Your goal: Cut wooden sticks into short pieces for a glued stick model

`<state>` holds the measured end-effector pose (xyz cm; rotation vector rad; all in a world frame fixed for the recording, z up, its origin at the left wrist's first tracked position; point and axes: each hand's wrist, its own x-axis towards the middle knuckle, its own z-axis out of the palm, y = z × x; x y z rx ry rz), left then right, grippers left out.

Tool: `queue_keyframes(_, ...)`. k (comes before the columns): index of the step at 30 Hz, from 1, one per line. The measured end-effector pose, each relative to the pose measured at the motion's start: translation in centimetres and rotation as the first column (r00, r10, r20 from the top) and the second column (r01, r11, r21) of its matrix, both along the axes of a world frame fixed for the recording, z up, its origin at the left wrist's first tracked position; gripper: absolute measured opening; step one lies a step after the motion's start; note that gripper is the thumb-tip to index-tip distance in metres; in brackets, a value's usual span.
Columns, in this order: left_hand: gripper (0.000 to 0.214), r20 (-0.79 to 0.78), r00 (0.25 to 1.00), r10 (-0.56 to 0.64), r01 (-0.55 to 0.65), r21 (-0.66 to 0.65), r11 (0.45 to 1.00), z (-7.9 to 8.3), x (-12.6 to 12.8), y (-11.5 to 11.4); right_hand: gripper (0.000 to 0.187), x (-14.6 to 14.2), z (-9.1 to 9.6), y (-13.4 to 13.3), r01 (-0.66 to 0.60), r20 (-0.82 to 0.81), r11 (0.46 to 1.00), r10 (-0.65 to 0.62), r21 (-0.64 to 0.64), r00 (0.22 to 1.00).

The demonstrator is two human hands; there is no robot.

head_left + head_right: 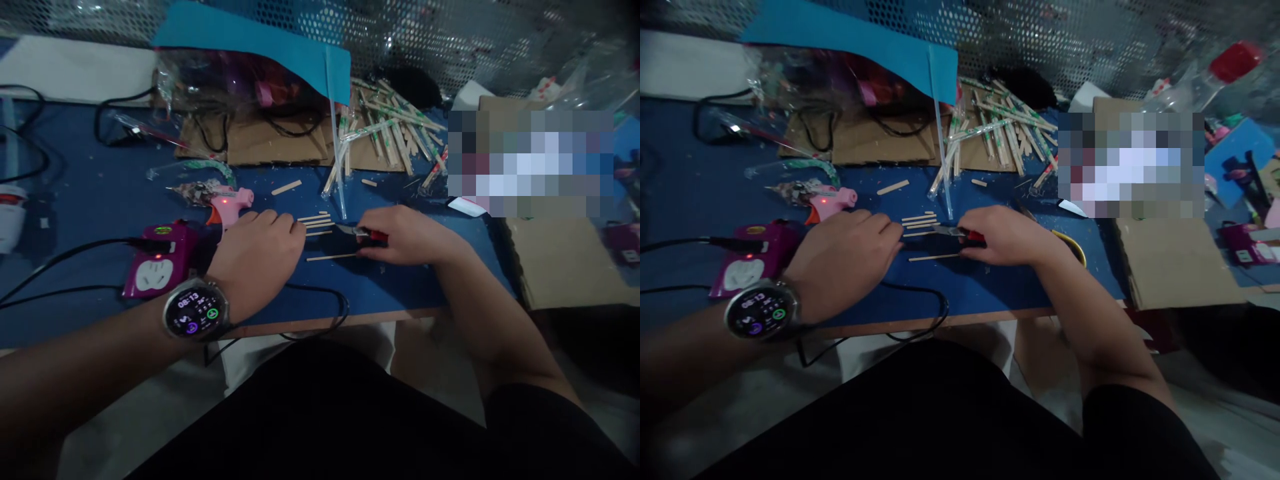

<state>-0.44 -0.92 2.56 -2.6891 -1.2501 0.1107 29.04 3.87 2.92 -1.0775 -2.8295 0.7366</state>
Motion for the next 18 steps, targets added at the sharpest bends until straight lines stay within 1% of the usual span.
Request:
queue_keyframes(2, 0.021, -0.017, 1.000, -0.013, 0.013, -0.010, 1.000, 0.4, -0.1, 0.3, 0.024, -0.1, 0.1, -0.2, -0.024, 0.007, 0.999, 0.024, -0.026, 1.000)
queue_keyframes(4, 0.021, -0.038, 0.999, 0.006, -0.006, -0.005, 1.000, 1.0, -0.4, 1.2, 0.022, -0.2, 0.0, -0.3, -0.045, 0.024, 0.998, 0.046, -0.048, 0.999)
queue_keyframes(7, 0.021, -0.062, 0.990, 0.127, -0.124, 0.050, 0.991, 2.0, -1.0, 3.6, 0.017, -0.3, -0.3, -0.4, -0.057, 0.050, 0.996, 0.060, -0.063, 0.997)
queue_keyframes(9, 0.023, -0.056, 0.982, 0.182, -0.179, 0.055, 0.982, 2.4, -1.2, 5.7, 0.015, -0.4, -0.5, -0.5, -0.056, 0.062, 0.997, 0.059, -0.052, 0.996)
queue_keyframes(11, 0.028, -0.055, 0.978, 0.202, -0.200, 0.043, 0.979, 2.4, -1.1, 7.7, 0.015, -0.5, -0.6, -0.7, -0.062, 0.078, 0.998, 0.064, -0.033, 0.995)
queue_keyframes(13, 0.031, -0.072, 0.971, 0.227, -0.227, 0.004, 0.974, 1.9, -0.7, 9.4, 0.017, -0.6, -0.6, -0.8, -0.065, 0.105, 0.998, 0.065, -0.011, 0.992)
queue_keyframes(15, 0.031, -0.091, 0.960, 0.263, -0.267, -0.040, 0.963, 1.3, -0.4, 10.4, 0.016, -0.7, -0.5, -0.9, -0.055, 0.128, 0.998, 0.055, 0.000, 0.990)
queue_keyframes(18, 0.033, -0.088, 0.953, 0.289, -0.296, -0.078, 0.952, 0.6, -0.1, 11.1, 0.015, -0.8, -0.5, -1.0, -0.041, 0.137, 0.999, 0.041, -0.004, 0.990)
